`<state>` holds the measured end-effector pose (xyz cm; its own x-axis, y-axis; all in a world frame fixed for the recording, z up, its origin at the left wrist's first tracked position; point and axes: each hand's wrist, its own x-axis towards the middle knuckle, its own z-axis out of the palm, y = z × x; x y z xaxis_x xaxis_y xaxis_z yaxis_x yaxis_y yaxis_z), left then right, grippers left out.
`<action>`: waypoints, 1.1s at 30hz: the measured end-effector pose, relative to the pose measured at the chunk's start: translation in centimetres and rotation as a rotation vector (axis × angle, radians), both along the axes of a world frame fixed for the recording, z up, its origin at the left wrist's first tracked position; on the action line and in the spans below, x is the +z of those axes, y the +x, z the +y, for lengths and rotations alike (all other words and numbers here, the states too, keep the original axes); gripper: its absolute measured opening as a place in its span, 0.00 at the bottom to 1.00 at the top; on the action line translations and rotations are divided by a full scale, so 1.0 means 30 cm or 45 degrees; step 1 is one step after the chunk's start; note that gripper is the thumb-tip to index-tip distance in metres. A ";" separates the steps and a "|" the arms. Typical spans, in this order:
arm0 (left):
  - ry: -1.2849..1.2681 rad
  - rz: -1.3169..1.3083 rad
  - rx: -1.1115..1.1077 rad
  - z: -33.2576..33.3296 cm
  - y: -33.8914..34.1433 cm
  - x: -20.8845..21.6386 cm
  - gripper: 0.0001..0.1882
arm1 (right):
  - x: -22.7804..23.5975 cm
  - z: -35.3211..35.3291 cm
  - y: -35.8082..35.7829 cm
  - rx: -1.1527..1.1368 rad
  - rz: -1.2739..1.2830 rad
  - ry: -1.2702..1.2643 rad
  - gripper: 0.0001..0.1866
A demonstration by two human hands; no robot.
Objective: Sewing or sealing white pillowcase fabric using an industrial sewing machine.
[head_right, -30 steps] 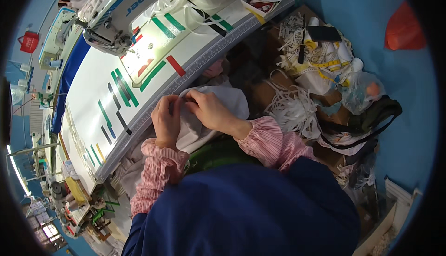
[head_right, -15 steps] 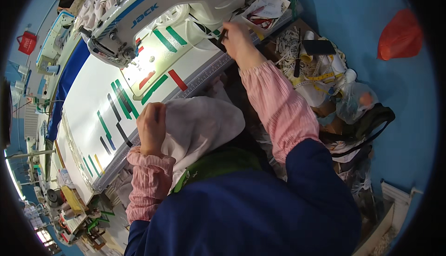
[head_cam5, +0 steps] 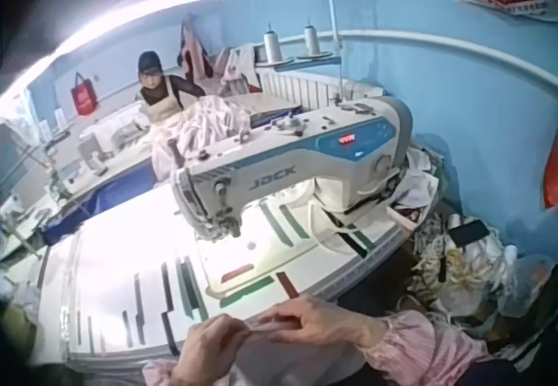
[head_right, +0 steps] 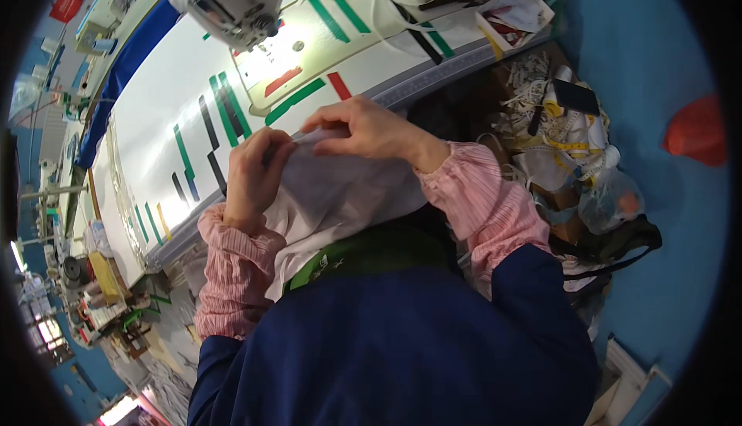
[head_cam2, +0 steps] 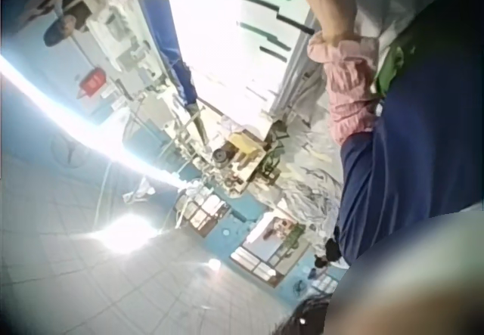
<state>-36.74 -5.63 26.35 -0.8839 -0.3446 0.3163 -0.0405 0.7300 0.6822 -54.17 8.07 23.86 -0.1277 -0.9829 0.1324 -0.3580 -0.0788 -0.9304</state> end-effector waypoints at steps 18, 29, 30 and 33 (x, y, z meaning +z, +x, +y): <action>0.204 -0.009 0.465 -0.240 -0.029 -0.135 0.04 | -0.005 -0.198 -0.114 -0.192 0.378 0.098 0.11; -0.322 0.078 0.307 -0.391 -0.116 -0.227 0.04 | 0.000 -0.088 -0.225 -0.708 1.683 0.192 0.15; -0.359 0.077 0.321 -0.391 -0.124 -0.229 0.04 | -0.019 -0.127 -0.180 -0.761 1.671 -0.042 0.17; -0.384 0.043 0.307 -0.389 -0.128 -0.227 0.04 | -0.068 -0.262 -0.060 -0.616 1.313 -0.218 0.19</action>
<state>-40.59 -17.31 19.53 -0.7761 -0.4285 0.4626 -0.2167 0.8702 0.4425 -55.97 0.20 21.84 -0.2401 -0.8198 0.5199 -0.9697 0.1774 -0.1681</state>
